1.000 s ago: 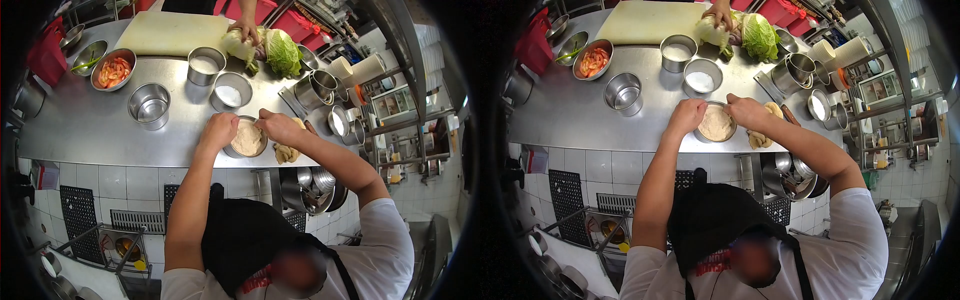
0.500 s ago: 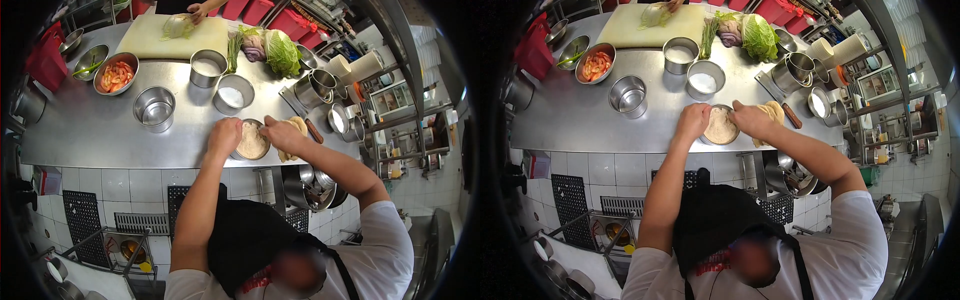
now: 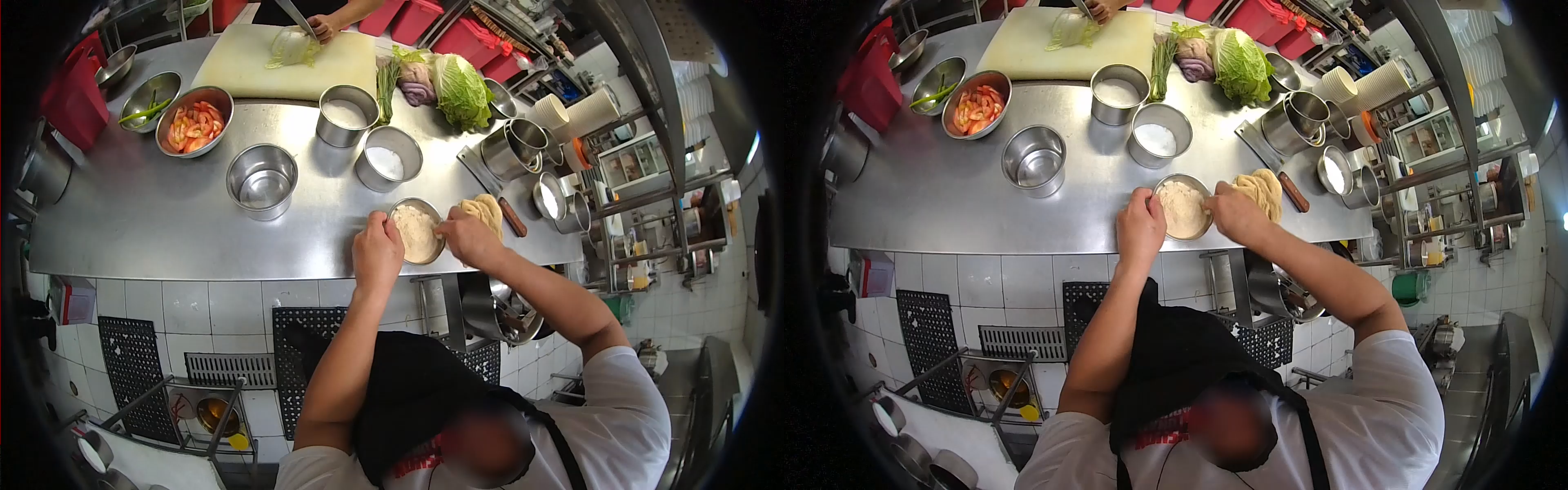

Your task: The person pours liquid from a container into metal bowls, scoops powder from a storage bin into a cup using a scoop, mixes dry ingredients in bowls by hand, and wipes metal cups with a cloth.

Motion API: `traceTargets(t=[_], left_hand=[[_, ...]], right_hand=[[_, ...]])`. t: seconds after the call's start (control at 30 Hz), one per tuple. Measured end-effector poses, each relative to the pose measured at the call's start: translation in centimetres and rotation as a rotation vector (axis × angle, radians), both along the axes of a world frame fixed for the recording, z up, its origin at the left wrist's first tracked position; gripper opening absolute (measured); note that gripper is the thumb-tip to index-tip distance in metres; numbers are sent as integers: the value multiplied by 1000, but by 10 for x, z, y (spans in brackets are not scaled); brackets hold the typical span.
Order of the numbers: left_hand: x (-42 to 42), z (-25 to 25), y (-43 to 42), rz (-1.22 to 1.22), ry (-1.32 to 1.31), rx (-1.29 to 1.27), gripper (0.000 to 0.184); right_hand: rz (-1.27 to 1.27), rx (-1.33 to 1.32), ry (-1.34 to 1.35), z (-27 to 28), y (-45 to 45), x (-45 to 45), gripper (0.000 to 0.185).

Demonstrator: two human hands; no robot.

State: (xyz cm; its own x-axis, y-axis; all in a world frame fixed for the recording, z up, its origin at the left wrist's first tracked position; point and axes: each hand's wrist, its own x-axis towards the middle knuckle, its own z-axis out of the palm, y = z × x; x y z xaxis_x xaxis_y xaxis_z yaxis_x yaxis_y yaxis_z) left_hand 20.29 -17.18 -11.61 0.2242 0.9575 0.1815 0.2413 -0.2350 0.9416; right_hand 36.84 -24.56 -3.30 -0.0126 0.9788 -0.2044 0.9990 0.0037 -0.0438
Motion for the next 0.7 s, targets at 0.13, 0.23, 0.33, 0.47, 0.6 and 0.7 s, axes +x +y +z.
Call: traceTargets(t=[0.13, 0.23, 0.33, 0.47, 0.6, 0.7], left_hand=[[-5, 1, 41, -314, 42, 73, 20], [0, -5, 52, -341, 17, 119, 23], [-3, -6, 40, -221, 44, 112, 23], [-10, -4, 26, -91, 21, 104, 23], [-14, -16, 22, 31, 67, 173, 27], [-22, -13, 24, 28, 38, 99, 31]], right_hand=[[71, -62, 4, 12, 32, 8, 22], [66, -61, 37, 11, 41, 11, 22], [-16, 18, 112, 0, 22, 7, 20], [-464, -5, 472, -15, -15, -21, 17], [-905, 13, 1328, -27, -30, -54, 17], [-894, 148, 2066, -48, -39, -51, 22]])
